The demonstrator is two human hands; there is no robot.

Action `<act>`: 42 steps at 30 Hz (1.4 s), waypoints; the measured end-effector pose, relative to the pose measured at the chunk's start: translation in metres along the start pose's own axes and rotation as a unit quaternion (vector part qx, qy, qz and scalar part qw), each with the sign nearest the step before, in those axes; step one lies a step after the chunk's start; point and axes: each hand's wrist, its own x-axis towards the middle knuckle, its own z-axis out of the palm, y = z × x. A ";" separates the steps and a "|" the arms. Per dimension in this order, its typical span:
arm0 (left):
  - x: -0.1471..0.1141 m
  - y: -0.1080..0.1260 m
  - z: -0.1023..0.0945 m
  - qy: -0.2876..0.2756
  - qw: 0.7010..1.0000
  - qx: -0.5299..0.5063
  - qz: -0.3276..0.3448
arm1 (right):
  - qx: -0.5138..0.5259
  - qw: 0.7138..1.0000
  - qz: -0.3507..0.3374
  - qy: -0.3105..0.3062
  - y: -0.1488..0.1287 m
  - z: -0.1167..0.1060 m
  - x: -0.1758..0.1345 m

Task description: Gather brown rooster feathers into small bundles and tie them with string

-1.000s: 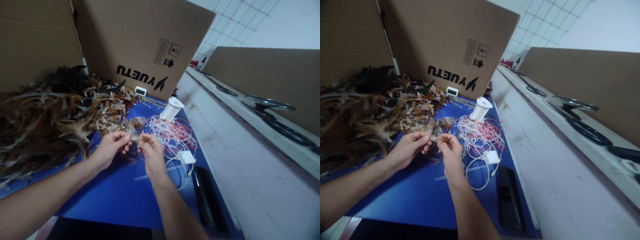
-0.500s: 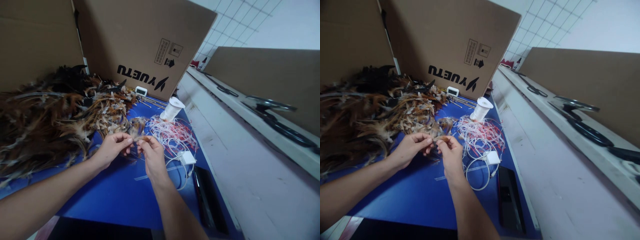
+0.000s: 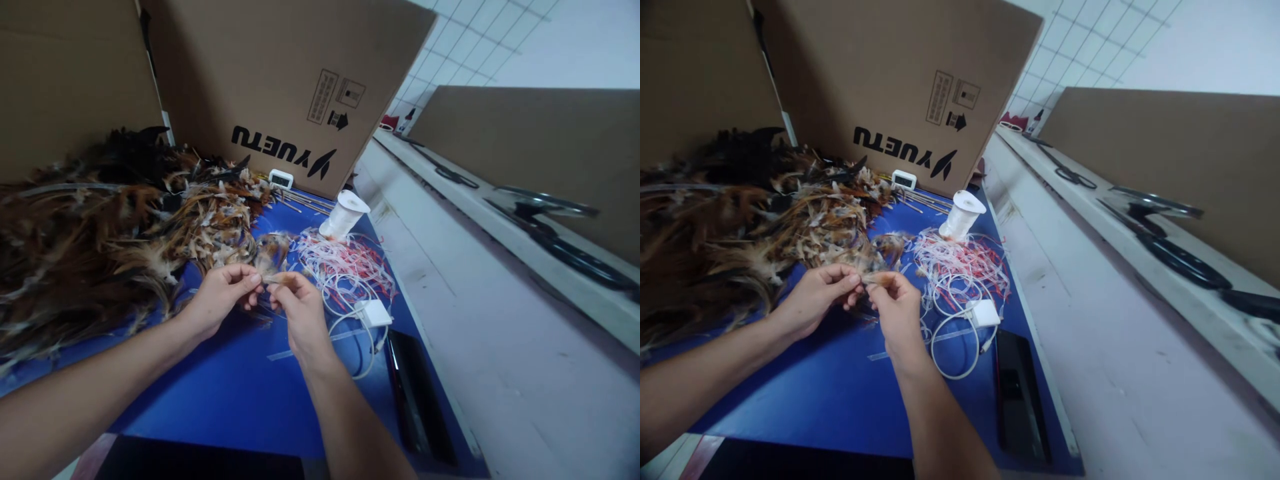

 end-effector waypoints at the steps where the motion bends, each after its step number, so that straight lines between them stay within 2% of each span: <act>1: 0.000 0.000 0.000 0.001 1.000 -0.007 0.000 | -0.005 1.000 0.003 -0.003 0.000 0.000 0.000; 8: 0.000 0.001 0.000 0.009 0.999 -0.047 -0.017 | -0.014 0.999 0.021 -0.031 -0.001 0.003 -0.004; 12: 0.001 0.001 0.000 0.011 0.998 -0.053 -0.015 | -0.025 0.998 0.010 -0.056 -0.002 0.005 -0.006; 19: -0.001 0.001 0.002 0.001 1.000 -0.025 0.002 | -0.036 0.999 -0.036 -0.003 0.000 0.003 -0.003; 24: -0.002 -0.001 0.000 -0.005 1.000 0.006 0.009 | -0.050 0.996 -0.065 -0.015 0.002 0.000 -0.002; 35: -0.002 0.000 0.001 0.007 0.999 0.047 0.025 | -0.062 0.996 -0.055 -0.012 0.000 0.002 -0.003; 42: -0.003 0.003 0.000 0.009 0.989 0.124 0.076 | -0.056 0.998 -0.034 0.018 0.003 0.001 -0.003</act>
